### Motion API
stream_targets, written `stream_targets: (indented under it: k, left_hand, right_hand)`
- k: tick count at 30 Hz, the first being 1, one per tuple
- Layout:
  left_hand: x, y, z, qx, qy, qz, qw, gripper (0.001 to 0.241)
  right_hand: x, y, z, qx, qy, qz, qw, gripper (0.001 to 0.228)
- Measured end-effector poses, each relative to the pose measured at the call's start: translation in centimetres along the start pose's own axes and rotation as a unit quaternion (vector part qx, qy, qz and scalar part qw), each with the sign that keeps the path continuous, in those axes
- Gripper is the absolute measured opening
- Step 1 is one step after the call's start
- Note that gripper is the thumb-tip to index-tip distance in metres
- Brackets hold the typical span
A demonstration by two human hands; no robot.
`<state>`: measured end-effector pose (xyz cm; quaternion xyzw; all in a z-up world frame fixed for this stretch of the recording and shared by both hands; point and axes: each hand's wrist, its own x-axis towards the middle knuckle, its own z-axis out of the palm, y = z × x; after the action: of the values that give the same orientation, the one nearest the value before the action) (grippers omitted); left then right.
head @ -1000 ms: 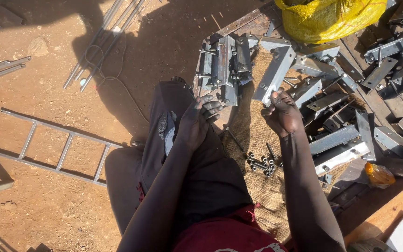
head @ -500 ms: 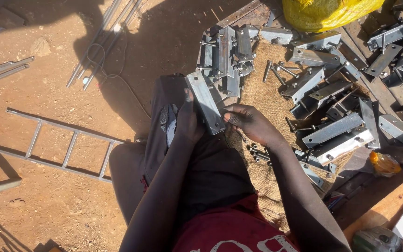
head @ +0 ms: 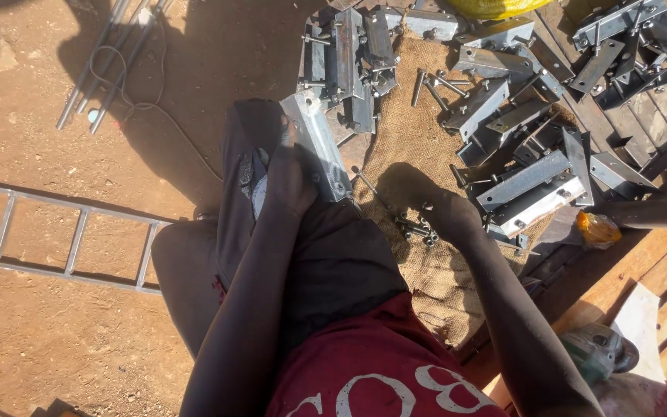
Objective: Assembling metal brackets by joining components with bolts on a wooden workbench.
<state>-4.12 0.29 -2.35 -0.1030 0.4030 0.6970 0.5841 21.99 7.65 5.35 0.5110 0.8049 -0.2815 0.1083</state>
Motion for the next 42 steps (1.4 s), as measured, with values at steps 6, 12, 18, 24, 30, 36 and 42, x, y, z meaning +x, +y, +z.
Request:
stream_targets:
  k: [6, 12, 18, 24, 30, 36, 42]
  left_hand:
    - [3.3, -1.7, -3.0, 0.020, -0.024, 0.039, 0.999, 0.059]
    - [-1.1, 0.3, 1.3, 0.029, -0.037, 0.053, 0.997, 0.074]
    - [-0.2, -0.2, 0.1, 0.023, -0.012, 0.052, 0.998, 0.070]
    - [1.2, 0.9, -1.5, 0.000, -0.011, 0.075, 0.997, 0.064]
    - [-1.7, 0.6, 0.5, -0.019, -0.018, 0.072, 0.997, 0.056]
    - [-3.1, 1.4, 2.2, -0.010, -0.004, 0.077, 0.997, 0.050]
    - [-3.3, 1.5, 2.0, -0.024, -0.020, 0.049, 0.998, 0.051]
  right_hand:
    - [-0.4, 4.1, 4.4, -0.148, 0.005, -0.043, 0.988, 0.027]
    - [0.8, 4.8, 4.7, -0.158, 0.013, -0.041, 0.987, 0.016]
    - [-2.1, -3.4, 0.9, -0.132, -0.017, -0.089, 0.987, 0.023]
    - [2.9, 4.2, 7.8, -0.190, -0.007, -0.085, 0.978, 0.024]
    - [3.7, 5.2, 9.4, -0.185, 0.001, -0.034, 0.982, 0.025]
    - [-0.4, -0.4, 2.8, -0.008, -0.038, -0.034, 0.999, 0.035]
    - [1.6, 1.0, 4.1, 0.480, 0.038, 0.030, 0.876, 0.034]
